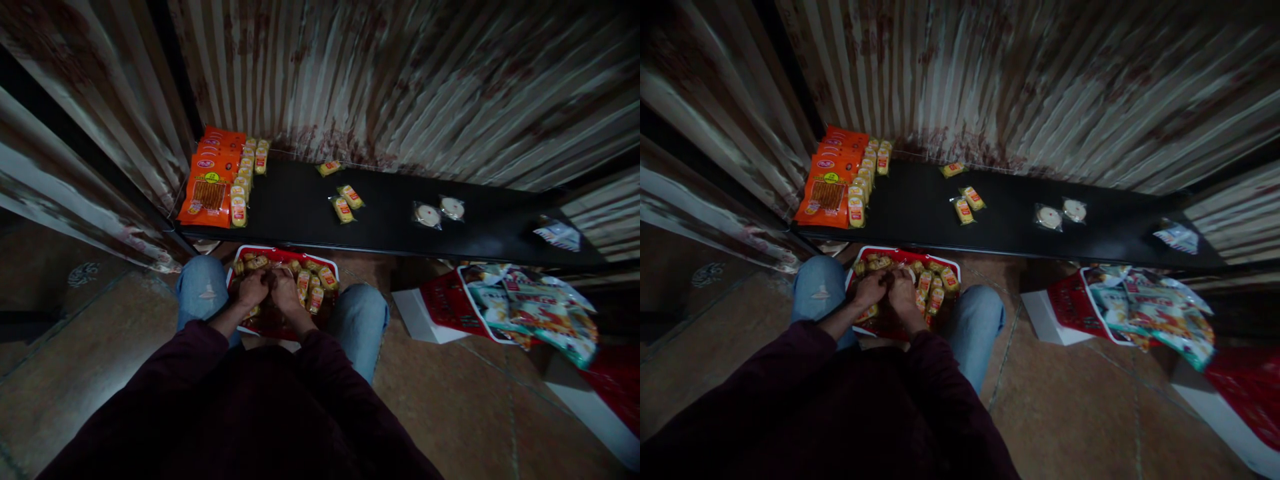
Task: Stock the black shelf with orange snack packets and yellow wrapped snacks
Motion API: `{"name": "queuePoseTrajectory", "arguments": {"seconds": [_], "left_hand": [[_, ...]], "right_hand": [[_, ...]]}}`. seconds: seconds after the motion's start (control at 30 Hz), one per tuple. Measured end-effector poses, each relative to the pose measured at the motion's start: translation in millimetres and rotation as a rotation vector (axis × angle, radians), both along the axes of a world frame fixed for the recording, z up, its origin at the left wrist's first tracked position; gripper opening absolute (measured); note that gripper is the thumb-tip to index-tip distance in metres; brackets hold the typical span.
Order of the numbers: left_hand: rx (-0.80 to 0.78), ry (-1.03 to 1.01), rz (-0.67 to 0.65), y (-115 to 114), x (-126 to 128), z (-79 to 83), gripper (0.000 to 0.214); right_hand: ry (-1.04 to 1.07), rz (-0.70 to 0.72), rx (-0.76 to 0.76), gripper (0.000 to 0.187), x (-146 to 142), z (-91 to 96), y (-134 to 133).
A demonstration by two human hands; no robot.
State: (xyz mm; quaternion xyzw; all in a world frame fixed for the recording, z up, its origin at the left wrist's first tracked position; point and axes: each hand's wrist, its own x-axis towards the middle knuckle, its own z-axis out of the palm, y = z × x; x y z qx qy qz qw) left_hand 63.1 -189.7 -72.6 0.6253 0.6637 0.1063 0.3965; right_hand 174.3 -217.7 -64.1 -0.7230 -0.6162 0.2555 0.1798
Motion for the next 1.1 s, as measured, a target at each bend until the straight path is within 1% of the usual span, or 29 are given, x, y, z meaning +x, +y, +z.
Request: {"name": "queuePoseTrajectory", "arguments": {"seconds": [0.13, 0.3, 0.47, 0.67, 0.9, 1.1], "left_hand": [[-0.015, -0.113, 0.063, 3, 0, -2.7, 0.029], [-0.023, -0.303, 0.170, 9, 4, -8.6, 0.028], [-0.074, -0.503, 0.258, 9, 7, -10.6, 0.031], [-0.117, -0.708, 0.330, 11, 5, -8.8, 0.029], [-0.122, -0.884, 0.411, 15, 1, -6.1, 0.027], [-0.163, -1.005, 0.462, 14, 0, 0.2, 0.036]], "right_hand": [[0.110, -0.126, 0.067, 0.042, 2, -7.2, -1], [0.325, -0.282, 0.099, 0.036, 8, -18.1, 0], [0.527, -0.381, 0.140, 0.032, 13, -24.7, -2], [0.663, -0.406, 0.136, 0.027, 13, -22.0, -5], [0.761, -0.395, 0.096, 0.029, 10, -18.4, -5], [0.923, -0.428, 0.150, 0.032, 7, -15.0, -11]]}}
